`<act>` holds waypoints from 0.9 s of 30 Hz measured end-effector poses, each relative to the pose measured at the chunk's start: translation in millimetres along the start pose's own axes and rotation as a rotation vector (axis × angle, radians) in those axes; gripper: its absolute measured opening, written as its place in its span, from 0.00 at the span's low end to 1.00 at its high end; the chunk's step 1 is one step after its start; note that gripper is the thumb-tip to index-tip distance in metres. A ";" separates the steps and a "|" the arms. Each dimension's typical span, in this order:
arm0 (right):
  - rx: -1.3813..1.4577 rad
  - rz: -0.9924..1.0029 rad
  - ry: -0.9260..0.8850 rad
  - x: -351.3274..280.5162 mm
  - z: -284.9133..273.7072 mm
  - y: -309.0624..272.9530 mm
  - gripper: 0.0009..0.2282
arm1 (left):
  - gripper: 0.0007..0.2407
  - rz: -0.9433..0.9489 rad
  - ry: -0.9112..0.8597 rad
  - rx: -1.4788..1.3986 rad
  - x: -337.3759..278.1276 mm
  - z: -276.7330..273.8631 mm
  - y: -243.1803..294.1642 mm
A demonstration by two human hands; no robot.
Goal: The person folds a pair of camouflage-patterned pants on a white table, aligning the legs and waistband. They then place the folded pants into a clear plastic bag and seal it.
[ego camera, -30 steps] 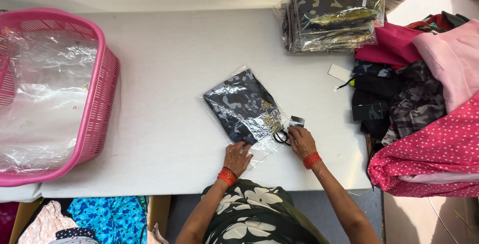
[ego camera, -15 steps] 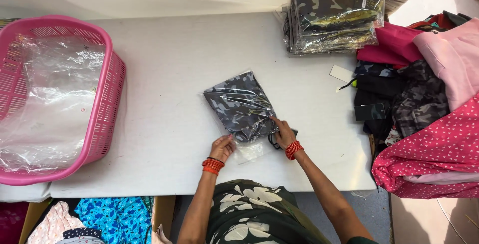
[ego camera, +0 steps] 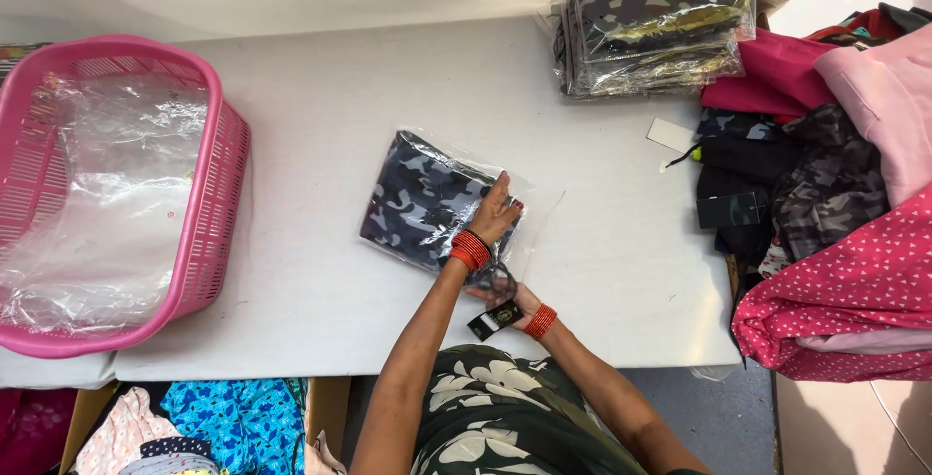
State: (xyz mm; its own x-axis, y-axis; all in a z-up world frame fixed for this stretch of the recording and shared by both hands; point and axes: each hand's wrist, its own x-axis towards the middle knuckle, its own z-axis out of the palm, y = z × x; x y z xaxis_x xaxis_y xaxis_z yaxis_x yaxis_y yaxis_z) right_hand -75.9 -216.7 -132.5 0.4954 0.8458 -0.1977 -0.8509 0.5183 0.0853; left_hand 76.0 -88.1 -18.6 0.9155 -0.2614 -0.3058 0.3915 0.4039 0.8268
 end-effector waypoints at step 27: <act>-0.421 -0.507 0.088 -131.2 -11.5 -23.6 0.15 | 0.06 0.313 -0.186 1.847 -86.2 43.2 -37.5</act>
State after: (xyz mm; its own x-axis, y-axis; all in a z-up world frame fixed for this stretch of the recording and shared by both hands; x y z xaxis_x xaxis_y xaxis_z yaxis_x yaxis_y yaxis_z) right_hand -122.8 -341.4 -119.9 0.8516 0.4874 -0.1930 -0.5203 0.7409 -0.4247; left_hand -21.7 -118.6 -2.9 0.8547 -0.5051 -0.1194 -0.4606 -0.8442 0.2743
